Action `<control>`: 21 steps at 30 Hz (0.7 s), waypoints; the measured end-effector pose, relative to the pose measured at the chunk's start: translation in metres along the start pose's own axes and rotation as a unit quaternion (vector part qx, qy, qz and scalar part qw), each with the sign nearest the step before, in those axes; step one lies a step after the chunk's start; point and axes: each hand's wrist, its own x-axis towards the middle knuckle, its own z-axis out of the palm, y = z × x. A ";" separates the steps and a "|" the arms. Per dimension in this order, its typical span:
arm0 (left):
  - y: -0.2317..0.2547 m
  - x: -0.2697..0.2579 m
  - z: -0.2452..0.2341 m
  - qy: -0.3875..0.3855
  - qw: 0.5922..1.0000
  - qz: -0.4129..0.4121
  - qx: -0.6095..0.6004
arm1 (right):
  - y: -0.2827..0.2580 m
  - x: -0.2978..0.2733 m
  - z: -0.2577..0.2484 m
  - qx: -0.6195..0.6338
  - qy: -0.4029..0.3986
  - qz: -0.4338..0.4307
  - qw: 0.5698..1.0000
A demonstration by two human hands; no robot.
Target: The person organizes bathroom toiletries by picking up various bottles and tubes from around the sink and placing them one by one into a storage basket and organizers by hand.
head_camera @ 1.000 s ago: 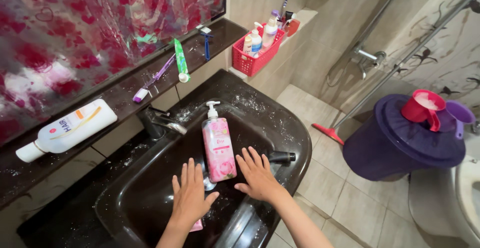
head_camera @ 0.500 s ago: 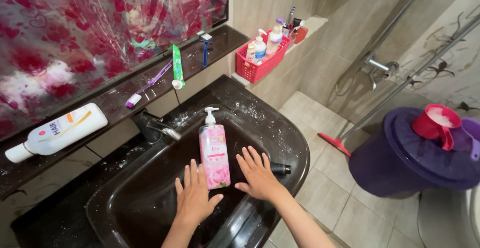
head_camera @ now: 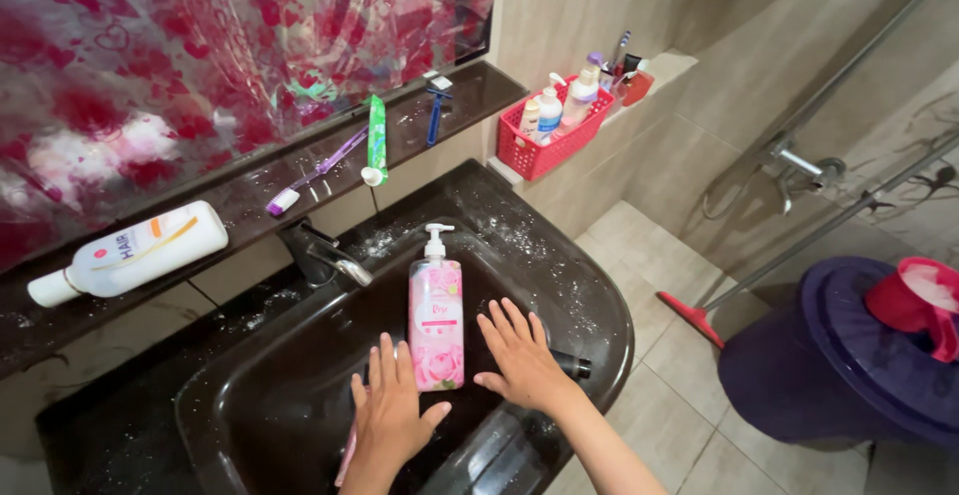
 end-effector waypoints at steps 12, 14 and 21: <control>-0.024 0.026 -0.007 -0.025 1.000 0.010 0.001 | -0.014 0.034 0.013 0.001 0.008 0.013 1.000; -0.025 0.027 -0.008 -0.028 1.000 0.007 -0.002 | -0.018 0.037 0.017 0.001 0.003 0.013 1.000; -0.026 0.017 -0.015 -0.041 0.999 -0.013 -0.023 | -0.027 0.038 0.021 0.005 -0.005 0.009 1.000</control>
